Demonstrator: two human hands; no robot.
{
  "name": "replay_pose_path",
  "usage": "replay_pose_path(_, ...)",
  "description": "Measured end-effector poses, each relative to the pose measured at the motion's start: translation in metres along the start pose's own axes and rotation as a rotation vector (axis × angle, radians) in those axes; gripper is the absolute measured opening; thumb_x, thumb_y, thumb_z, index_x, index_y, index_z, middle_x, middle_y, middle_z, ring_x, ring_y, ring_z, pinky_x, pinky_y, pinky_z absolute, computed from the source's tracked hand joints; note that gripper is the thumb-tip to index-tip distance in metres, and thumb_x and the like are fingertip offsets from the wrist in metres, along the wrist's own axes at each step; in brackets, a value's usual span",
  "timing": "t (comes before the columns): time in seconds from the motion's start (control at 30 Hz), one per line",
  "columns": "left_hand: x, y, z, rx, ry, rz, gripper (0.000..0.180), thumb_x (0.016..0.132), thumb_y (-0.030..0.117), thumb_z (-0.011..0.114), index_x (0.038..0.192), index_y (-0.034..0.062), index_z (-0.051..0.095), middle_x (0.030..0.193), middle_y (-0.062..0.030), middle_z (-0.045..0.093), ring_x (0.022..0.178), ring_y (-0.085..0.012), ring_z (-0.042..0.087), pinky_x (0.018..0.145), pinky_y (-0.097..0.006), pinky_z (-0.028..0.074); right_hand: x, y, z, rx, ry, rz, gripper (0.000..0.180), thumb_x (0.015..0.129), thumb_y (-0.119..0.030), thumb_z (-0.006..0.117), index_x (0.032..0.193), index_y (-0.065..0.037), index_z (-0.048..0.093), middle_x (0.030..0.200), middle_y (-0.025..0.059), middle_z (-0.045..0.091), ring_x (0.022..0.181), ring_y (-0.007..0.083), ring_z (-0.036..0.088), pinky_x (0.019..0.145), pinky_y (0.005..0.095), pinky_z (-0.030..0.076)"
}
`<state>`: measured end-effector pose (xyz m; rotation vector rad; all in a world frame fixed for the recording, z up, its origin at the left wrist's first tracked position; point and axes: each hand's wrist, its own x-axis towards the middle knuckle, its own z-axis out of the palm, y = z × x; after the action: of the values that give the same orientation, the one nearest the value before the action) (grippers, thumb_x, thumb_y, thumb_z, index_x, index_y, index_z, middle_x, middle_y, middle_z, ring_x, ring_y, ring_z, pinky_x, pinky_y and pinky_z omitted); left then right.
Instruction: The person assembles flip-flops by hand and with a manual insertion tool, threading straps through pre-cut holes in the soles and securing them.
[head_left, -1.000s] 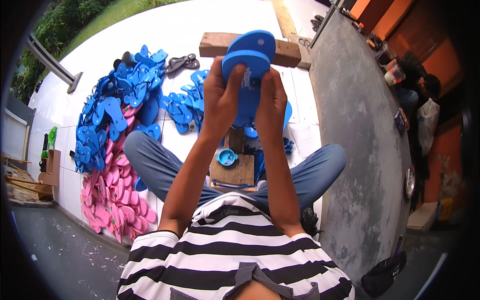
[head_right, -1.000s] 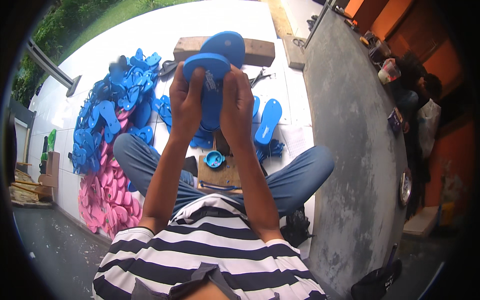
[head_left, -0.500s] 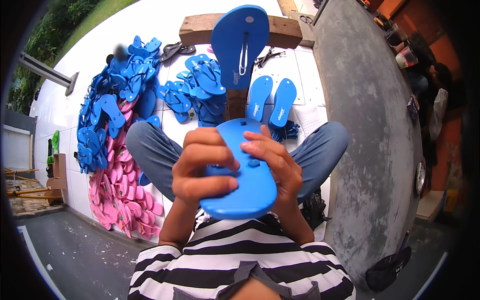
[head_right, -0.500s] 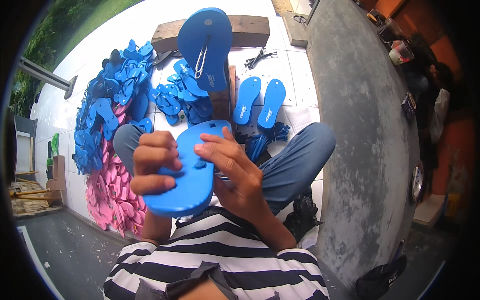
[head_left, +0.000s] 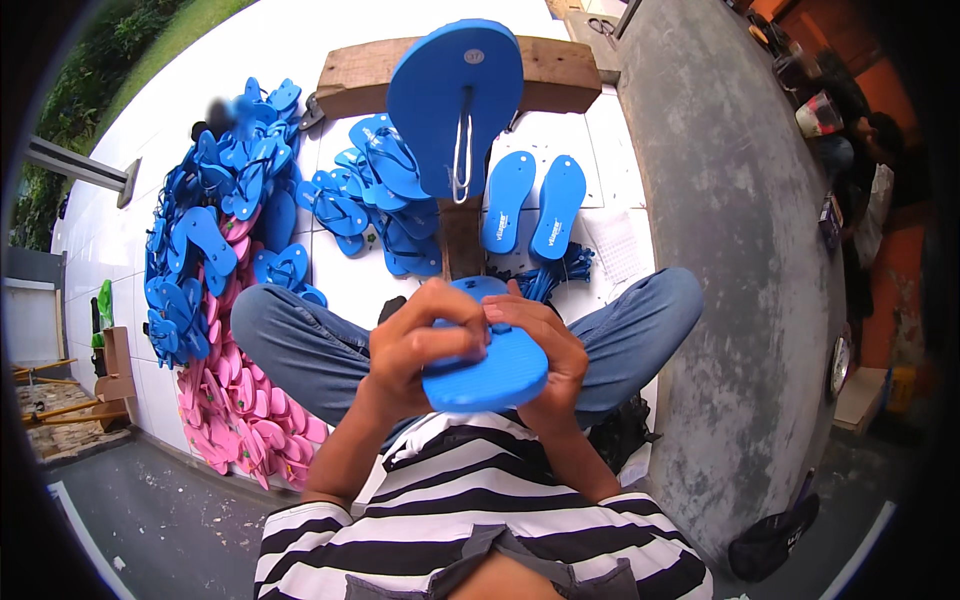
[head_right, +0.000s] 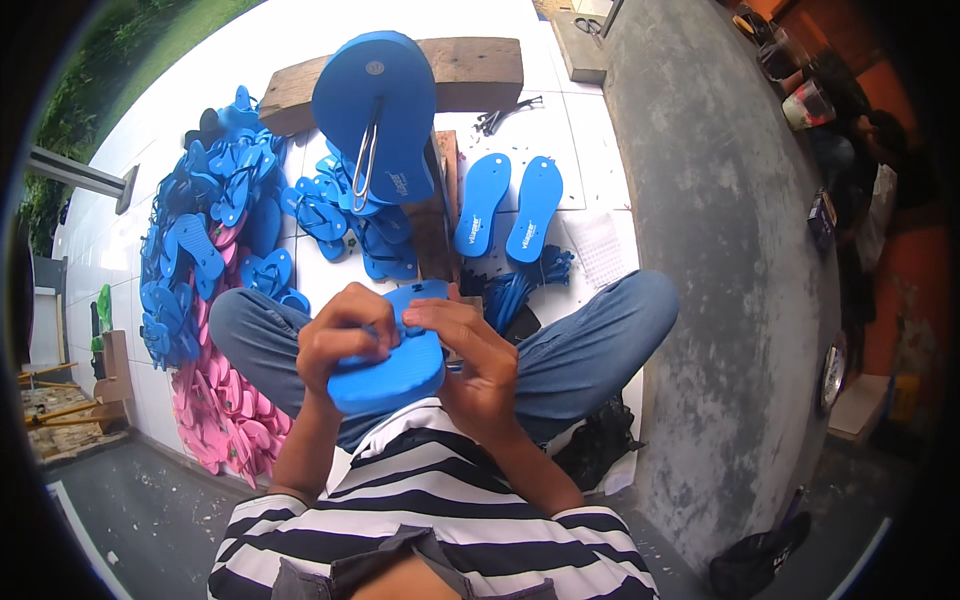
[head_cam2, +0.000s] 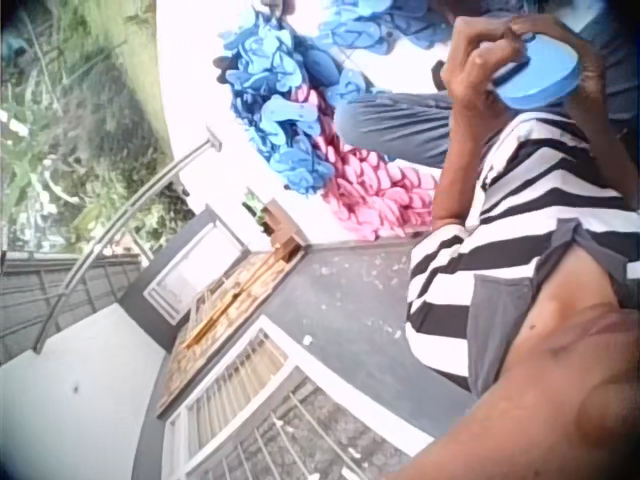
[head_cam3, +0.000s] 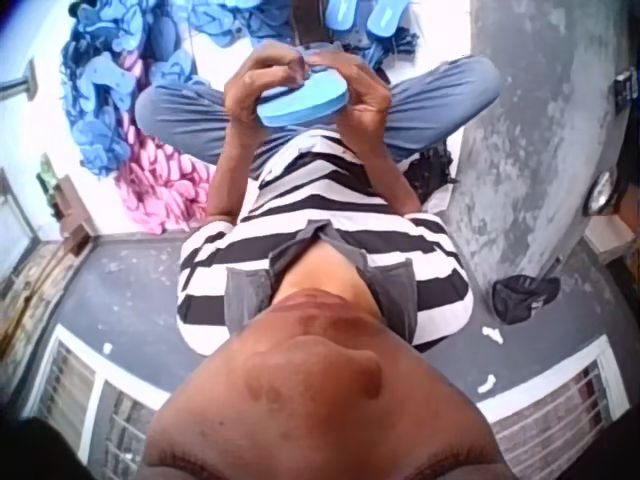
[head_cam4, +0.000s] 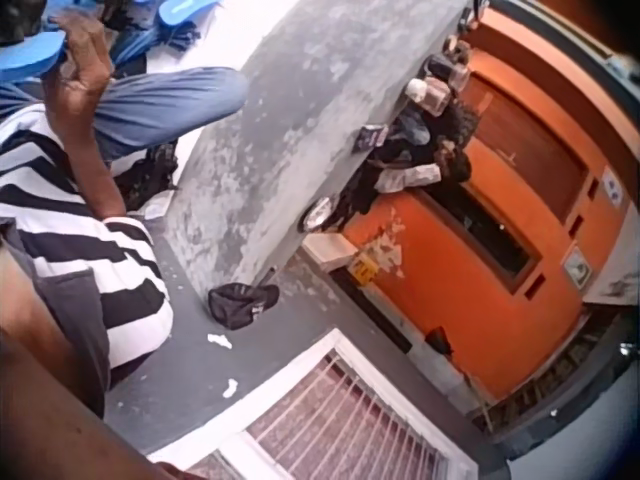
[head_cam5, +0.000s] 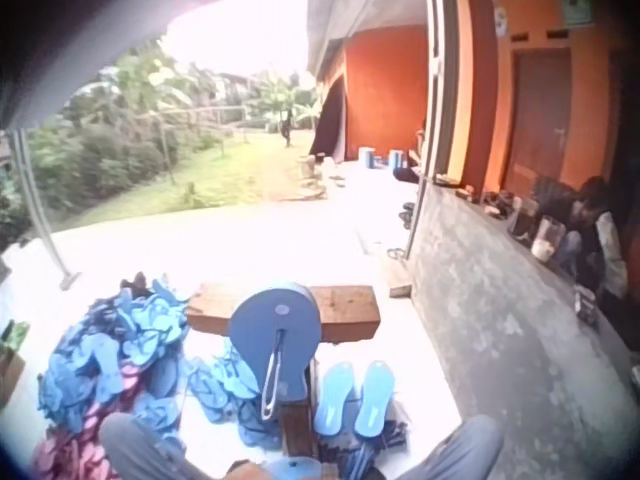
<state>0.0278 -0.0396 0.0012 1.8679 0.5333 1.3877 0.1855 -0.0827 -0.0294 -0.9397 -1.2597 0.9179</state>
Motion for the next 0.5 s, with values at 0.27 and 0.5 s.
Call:
replay_pose_path(0.27,-0.020,-0.078,-0.021,-0.219,-0.202,-0.886,0.033,0.090,0.019,0.070,0.116,0.0015,0.061,0.100,-0.0062,0.068,0.093,-0.0127,0.063,0.081,-0.028,0.049,-0.015,0.060,-0.011,-0.176,-0.055,0.360,0.028,0.094,-0.023,0.066,0.111,-0.001,0.067,0.099,0.0104,0.069,0.093,0.0184,0.065,0.084,0.0320,0.049)
replay_pose_path(0.5,-0.029,-0.139,0.010,-0.281,-0.015,-1.011,0.038,0.094,0.029,0.067,0.115,-0.0012,0.061,0.094,-0.0041,0.068,0.082,-0.0075,0.061,0.070,-0.022,0.049,-0.025,0.119,-0.019,0.443,-0.022,1.017,0.055,0.103,-0.049,0.042,0.128,-0.001,0.053,0.110,0.0057,0.061,0.100,0.0101,0.056,0.090,0.0233,0.042)
